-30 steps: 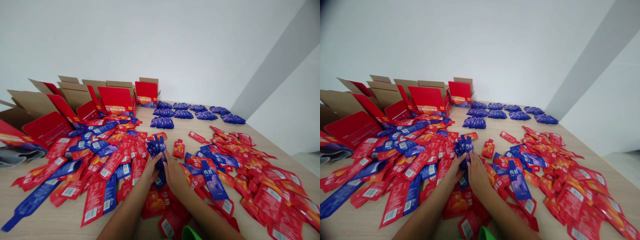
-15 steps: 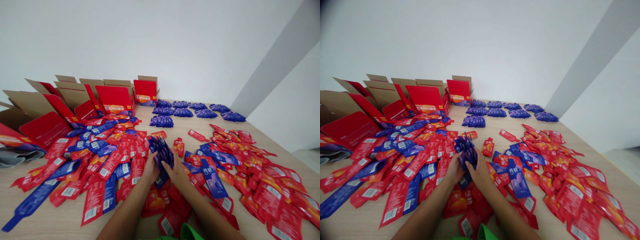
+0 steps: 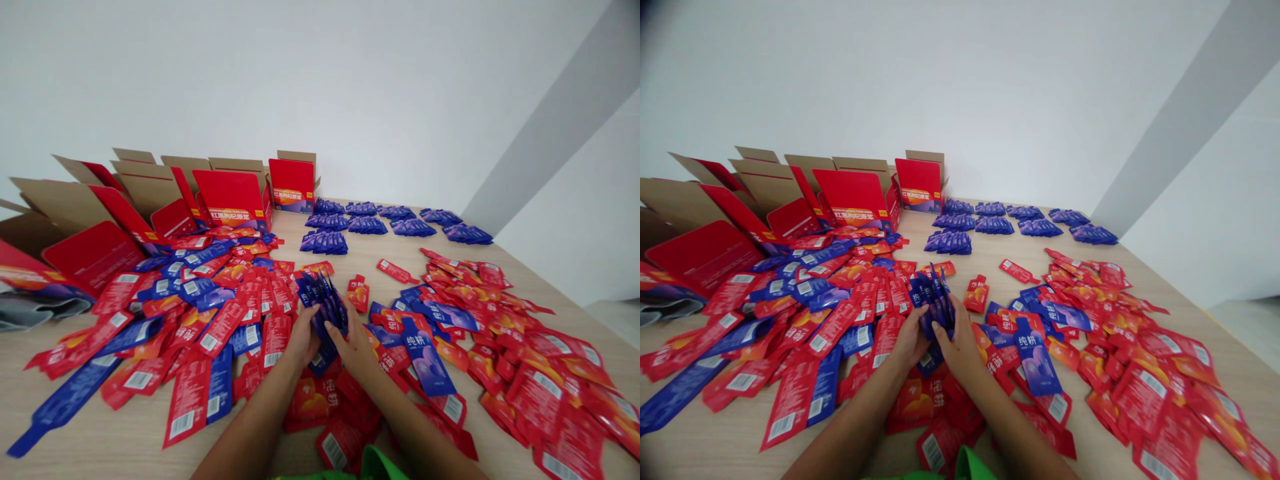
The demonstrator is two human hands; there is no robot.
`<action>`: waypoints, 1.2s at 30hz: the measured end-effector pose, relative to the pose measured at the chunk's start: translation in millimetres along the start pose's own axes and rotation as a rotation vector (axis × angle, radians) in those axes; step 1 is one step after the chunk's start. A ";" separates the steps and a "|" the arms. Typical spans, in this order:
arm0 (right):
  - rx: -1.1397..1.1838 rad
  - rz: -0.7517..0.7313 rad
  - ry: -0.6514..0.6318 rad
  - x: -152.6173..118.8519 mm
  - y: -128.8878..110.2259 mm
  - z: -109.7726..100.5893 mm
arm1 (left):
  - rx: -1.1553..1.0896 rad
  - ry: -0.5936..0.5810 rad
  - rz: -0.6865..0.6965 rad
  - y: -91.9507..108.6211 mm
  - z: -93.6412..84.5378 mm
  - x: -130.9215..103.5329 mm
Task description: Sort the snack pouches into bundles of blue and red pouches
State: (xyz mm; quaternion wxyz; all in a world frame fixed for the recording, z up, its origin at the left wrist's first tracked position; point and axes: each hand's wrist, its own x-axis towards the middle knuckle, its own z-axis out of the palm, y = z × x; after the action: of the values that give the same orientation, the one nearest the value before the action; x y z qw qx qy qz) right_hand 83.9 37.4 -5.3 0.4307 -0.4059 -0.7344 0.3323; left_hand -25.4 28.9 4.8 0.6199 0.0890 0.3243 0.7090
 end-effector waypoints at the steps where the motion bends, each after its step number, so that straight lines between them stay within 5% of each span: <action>1: 0.001 -0.005 0.003 -0.3 0.1 0.2 | 0.008 -0.002 0.006 -0.4 -1.0 -0.2; 23: -0.063 -0.022 0.004 -4.0 1.5 1.6 | 0.026 0.004 -0.013 -0.6 -2.8 0.4; 27: -0.201 -0.117 -0.017 -7.9 0.4 6.5 | 0.096 -0.017 0.056 1.8 -3.8 -2.5; 36: -0.567 -0.257 -0.182 -9.4 -27.0 14.4 | 0.042 0.116 -0.136 3.5 -19.2 8.1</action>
State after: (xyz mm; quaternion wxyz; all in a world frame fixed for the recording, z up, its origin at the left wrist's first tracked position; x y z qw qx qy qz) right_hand 65.3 15.0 8.1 0.2718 -0.3822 -0.8784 0.0923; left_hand -40.2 29.6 -10.2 0.6445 0.0385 0.3800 0.6623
